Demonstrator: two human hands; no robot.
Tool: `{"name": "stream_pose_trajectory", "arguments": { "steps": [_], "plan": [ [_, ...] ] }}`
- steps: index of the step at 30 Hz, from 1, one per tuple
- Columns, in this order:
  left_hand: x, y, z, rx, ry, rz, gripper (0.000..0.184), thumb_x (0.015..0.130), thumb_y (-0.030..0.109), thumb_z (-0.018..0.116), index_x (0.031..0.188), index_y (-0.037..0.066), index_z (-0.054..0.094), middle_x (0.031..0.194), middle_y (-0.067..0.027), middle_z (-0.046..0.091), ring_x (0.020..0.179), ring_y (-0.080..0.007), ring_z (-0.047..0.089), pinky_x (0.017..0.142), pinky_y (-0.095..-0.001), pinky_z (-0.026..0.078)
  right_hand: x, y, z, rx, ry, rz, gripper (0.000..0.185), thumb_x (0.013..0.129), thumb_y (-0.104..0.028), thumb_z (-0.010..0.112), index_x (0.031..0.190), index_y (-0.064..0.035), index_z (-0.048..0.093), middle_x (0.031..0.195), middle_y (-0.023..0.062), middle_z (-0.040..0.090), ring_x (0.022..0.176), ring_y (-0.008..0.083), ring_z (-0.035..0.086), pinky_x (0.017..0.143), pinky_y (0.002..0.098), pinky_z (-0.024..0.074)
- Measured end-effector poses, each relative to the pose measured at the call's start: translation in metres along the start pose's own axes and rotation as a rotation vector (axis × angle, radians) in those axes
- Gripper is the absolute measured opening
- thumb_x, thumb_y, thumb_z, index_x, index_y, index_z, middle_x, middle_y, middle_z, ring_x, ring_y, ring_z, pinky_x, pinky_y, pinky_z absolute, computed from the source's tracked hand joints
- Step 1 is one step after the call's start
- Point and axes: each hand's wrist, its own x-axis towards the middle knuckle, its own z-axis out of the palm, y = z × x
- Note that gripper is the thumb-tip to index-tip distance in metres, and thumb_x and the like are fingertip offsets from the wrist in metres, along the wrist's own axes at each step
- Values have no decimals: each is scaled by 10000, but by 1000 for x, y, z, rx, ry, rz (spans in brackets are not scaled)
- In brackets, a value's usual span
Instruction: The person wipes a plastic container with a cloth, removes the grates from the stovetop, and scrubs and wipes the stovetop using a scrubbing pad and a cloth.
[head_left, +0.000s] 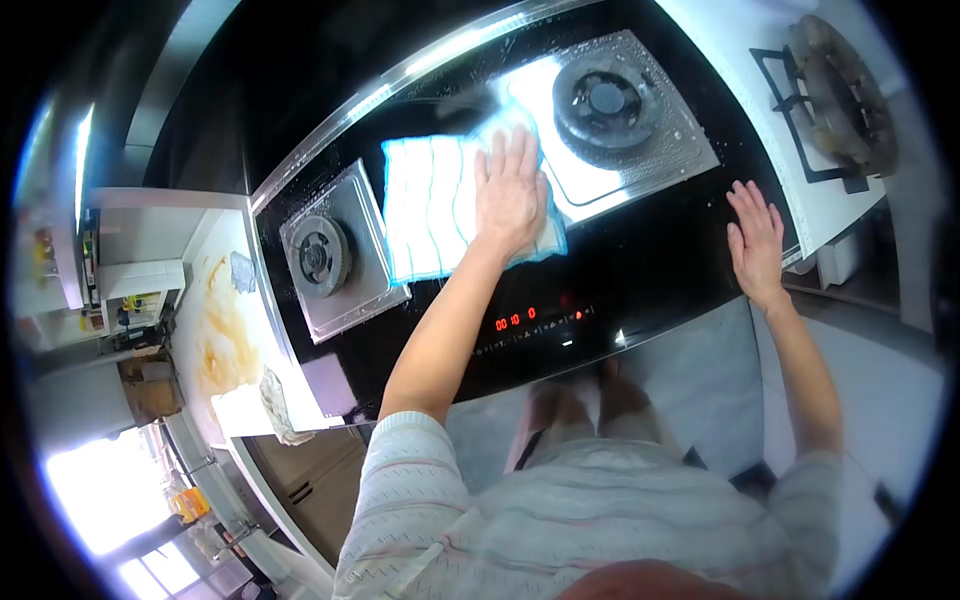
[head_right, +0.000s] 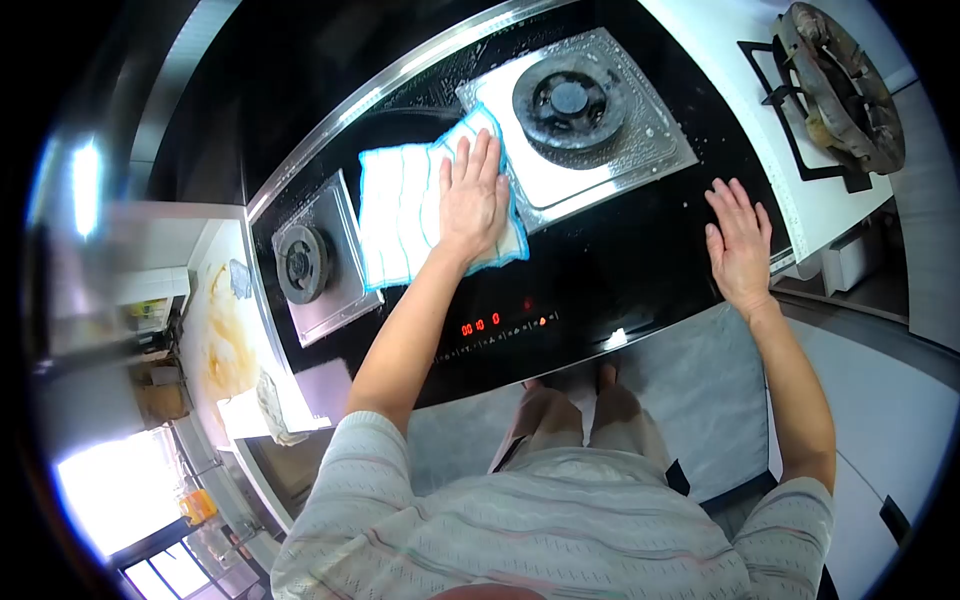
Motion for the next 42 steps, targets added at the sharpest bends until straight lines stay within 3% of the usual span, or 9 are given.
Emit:
{"name": "stream_pose_trajectory", "arguments": {
  "steps": [9,14,18,26,28,31,36,40,42],
  "plan": [
    [116,-61,19,-20,91,-142,455,938,230,323,1371,109,393,1478,-76,318,1380,-314,232,1111,-513,162,1,-1,-1,2,0,15,379,888,-126,488,1266,-101,499,1389,46,443,1341,227,333,1087,459,203],
    [60,-26,19,-16,91,-141,494,953,255,345,1401,46,338,1481,-122,298,1379,-305,239,1111,-495,179,-1,-1,1,11,14,32,373,893,-139,497,1265,-118,502,1393,22,438,1341,205,329,1084,457,210],
    [-37,27,5,-17,-2,30,547,945,257,360,1429,18,273,1501,-142,243,1402,-295,192,1131,-476,122,-2,0,2,13,28,32,372,888,-143,509,1259,-126,508,1393,14,437,1342,199,326,1085,460,213],
    [72,-38,23,27,86,-105,505,943,262,345,1401,53,349,1487,-103,299,1386,-270,249,1111,-498,184,-1,2,3,4,32,24,380,883,-130,510,1263,-125,505,1395,13,434,1341,202,327,1082,467,219],
    [96,-49,17,-43,67,-131,491,932,242,345,1401,97,362,1485,-78,306,1386,-267,237,1122,-498,137,-3,1,4,-1,35,17,384,883,-132,512,1266,-122,503,1394,15,435,1340,203,328,1080,472,221],
    [83,-44,19,-97,87,-128,469,930,222,351,1383,110,391,1464,-82,344,1371,-288,269,1108,-511,171,-2,0,4,-16,43,19,387,881,-134,516,1267,-124,502,1391,11,438,1337,201,332,1077,475,225],
    [2,36,15,-41,43,265,506,886,188,471,1380,114,391,1451,-102,355,1385,-285,246,1108,-515,182,-4,2,6,6,74,10,378,875,-150,524,1253,-125,511,1384,6,449,1334,193,338,1068,475,243],
    [8,30,20,-85,75,337,471,898,224,461,1350,98,421,1434,-111,369,1382,-270,250,1119,-520,127,-6,2,7,17,92,21,386,860,-160,542,1244,-124,520,1377,12,456,1332,188,341,1066,469,248],
    [34,21,11,-59,-44,211,461,913,248,435,1335,61,438,1434,-126,368,1376,-292,256,1116,-521,129,-4,1,6,51,110,30,359,865,-169,539,1220,-117,539,1358,21,473,1320,196,353,1061,469,255]
  ]
}}
